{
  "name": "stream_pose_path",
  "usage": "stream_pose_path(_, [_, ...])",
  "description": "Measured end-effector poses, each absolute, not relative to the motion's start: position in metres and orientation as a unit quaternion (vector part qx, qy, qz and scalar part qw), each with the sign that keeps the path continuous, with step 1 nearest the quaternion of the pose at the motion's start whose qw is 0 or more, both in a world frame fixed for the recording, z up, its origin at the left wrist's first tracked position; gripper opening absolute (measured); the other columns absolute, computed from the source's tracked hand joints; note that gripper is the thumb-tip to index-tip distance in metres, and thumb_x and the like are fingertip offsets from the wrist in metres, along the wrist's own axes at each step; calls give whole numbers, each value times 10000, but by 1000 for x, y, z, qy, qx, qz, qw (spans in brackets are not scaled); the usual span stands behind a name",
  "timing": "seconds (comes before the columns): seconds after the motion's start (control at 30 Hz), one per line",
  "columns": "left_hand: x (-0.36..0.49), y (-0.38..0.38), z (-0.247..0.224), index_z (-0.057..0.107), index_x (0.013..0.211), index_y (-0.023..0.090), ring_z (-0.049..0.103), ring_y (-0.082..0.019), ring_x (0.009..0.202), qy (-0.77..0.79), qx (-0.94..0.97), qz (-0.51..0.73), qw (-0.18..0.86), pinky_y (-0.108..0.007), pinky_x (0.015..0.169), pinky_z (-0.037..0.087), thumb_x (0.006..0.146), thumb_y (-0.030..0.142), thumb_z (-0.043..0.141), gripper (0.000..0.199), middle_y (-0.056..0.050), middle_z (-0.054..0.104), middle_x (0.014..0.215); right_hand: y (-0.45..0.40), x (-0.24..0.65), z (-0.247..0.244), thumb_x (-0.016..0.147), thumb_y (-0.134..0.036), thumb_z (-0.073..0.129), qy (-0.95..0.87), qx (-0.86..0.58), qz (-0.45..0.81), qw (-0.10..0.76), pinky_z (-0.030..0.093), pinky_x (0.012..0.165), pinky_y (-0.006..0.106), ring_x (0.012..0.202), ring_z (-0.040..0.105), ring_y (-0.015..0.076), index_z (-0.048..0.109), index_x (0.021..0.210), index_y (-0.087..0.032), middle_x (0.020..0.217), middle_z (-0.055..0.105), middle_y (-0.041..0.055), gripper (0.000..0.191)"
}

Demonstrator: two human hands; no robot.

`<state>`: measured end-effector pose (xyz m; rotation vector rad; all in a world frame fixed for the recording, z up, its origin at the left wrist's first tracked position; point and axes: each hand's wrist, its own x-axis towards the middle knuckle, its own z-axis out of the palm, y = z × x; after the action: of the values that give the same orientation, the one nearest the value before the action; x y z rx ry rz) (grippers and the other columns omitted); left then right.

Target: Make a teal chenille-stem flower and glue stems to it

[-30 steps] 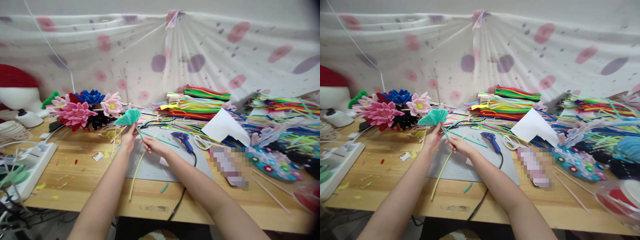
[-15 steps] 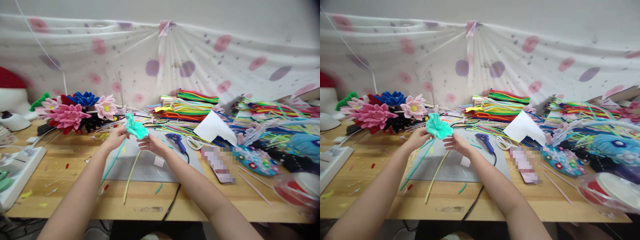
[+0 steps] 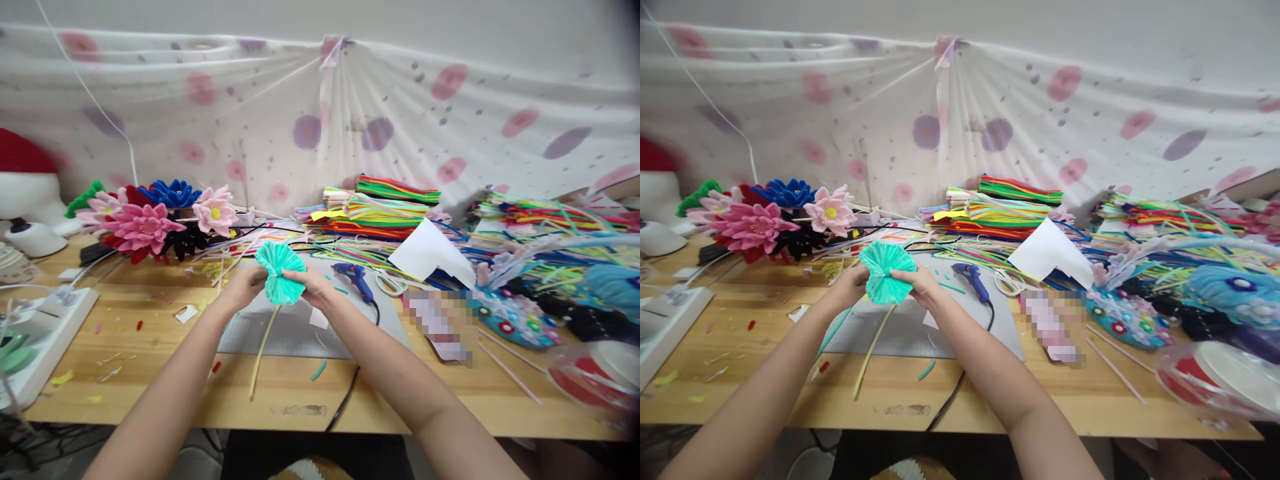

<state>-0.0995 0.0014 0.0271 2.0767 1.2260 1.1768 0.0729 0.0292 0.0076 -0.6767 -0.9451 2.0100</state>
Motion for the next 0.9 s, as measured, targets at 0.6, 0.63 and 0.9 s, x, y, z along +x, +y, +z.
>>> stream_pose_path(0.6, [-99,-5,25,606,456,246,505,-154,550,510,623,519,287,-212,542,331,472,79,666,178,-12,597,520,26,70,21,477,-267,793,-412,-270,778,390,499,705,292,688,631,144,625,849,-154,776,687,15,424])
stream_pose_path(0.63, [-99,-6,25,605,454,247,501,-155,545,511,619,520,291,-214,543,332,476,88,667,172,-12,591,512,25,70,22,471,-265,795,-413,-273,779,385,498,707,291,695,631,145,624,850,-156,775,687,12,430])
stream_pose_path(0.9, [-101,-11,24,622,453,255,504,-172,536,511,649,500,261,-238,531,353,472,143,675,125,-9,605,502,25,72,27,462,-272,799,-432,-266,789,347,498,677,279,674,626,141,622,869,-165,763,684,5,457])
